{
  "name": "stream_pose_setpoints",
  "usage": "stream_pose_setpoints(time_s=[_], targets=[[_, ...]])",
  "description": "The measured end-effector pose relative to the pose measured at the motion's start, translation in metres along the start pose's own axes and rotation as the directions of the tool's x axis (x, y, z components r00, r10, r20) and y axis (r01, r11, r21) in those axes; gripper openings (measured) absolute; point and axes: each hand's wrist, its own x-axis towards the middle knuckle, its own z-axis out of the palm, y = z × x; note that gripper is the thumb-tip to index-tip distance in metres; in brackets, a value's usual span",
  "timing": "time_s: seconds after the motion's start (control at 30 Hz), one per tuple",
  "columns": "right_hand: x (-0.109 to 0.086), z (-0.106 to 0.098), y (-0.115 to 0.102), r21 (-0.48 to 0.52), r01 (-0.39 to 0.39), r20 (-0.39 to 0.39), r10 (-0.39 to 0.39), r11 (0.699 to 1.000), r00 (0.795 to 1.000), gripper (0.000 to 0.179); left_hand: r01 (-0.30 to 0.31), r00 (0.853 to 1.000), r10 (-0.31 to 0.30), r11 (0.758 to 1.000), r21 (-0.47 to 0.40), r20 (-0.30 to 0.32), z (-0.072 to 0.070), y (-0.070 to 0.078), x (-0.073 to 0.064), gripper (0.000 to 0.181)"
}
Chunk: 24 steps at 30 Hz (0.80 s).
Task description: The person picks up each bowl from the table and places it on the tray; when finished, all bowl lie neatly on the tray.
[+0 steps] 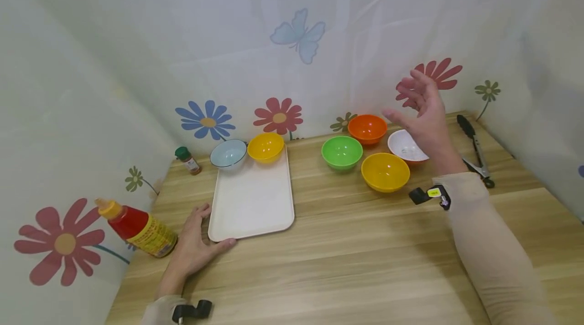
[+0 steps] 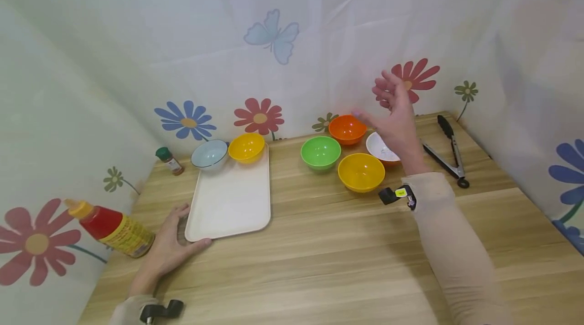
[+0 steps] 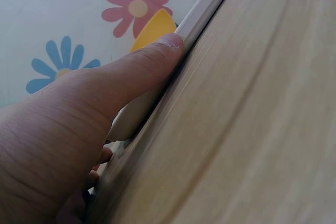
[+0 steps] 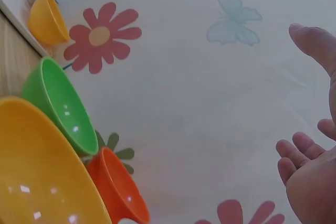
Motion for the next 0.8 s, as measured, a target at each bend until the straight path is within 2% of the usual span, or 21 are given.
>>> stream_pose_setpoints(time_s=[0.17, 0.43, 0.63, 0.8], targets=[[-0.002, -0.031, 0.011, -0.012, -0.058, -0.040, 0.057, 0.998, 0.998, 0.091, 0.001, 1.000, -0.001, 1.000, -0.003, 0.004, 0.001, -0.001, 0.000, 0.124], [-0.005, -0.063, 0.038, -0.118, -0.041, -0.019, 0.039, 0.992, 0.999, 0.094, 0.005, 1.000, -0.005, 1.000, -0.008, 0.010, -0.002, 0.002, 0.000, 0.124], [-0.012, -0.076, 0.061, -0.158, -0.095, 0.054, 0.105, 0.983, 0.993, 0.100, 0.002, 1.000, -0.002, 1.000, -0.002, 0.008, -0.002, 0.001, -0.001, 0.123], [-0.015, -0.083, 0.082, -0.163, -0.177, 0.148, 0.201, 0.971, 0.968, 0.109, -0.002, 1.000, 0.002, 1.000, -0.001, 0.012, -0.001, 0.000, 0.000, 0.122]])
